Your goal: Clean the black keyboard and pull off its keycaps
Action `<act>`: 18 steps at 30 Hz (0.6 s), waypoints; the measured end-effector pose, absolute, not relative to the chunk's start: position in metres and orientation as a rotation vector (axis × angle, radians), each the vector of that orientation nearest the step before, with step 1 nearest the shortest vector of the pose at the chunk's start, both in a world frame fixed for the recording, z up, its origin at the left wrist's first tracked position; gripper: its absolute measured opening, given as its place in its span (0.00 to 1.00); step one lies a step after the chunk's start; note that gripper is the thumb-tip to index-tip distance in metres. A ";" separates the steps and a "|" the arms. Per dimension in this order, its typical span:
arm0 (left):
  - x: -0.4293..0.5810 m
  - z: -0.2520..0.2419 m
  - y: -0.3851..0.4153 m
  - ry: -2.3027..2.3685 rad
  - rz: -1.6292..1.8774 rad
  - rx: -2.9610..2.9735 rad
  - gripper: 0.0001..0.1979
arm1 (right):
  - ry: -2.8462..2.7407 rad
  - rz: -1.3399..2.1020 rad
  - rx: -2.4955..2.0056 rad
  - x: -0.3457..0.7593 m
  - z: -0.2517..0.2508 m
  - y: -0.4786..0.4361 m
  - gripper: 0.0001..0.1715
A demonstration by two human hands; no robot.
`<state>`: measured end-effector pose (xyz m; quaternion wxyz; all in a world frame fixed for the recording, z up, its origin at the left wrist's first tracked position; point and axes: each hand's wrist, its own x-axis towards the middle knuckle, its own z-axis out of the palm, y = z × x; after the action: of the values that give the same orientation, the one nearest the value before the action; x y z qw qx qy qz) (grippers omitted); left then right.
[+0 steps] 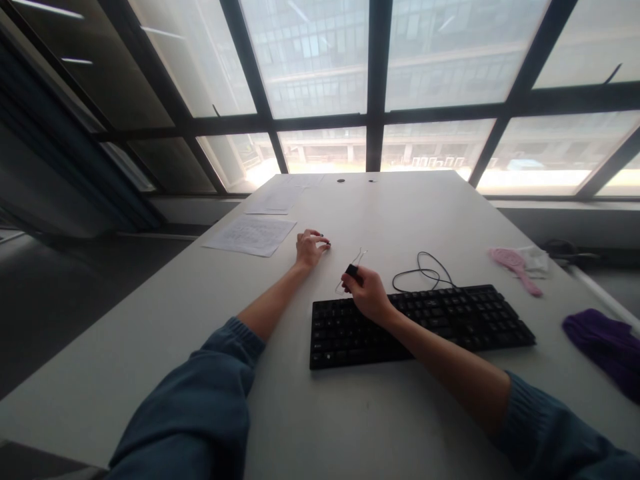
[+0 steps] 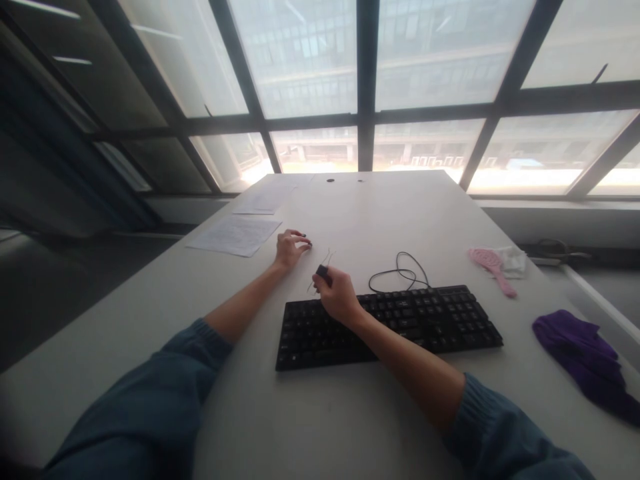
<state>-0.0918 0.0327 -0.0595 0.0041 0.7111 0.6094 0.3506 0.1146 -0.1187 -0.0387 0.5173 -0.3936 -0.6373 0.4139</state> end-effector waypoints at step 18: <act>-0.088 -0.057 0.064 2.138 0.948 2.244 0.07 | -1.556 0.995 -0.961 0.116 -0.037 -0.121 0.11</act>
<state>-0.0879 0.0637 -0.0568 -0.0495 0.6915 0.6588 0.2920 0.1159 -0.1207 -0.0365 0.5052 -0.3982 -0.6451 0.4125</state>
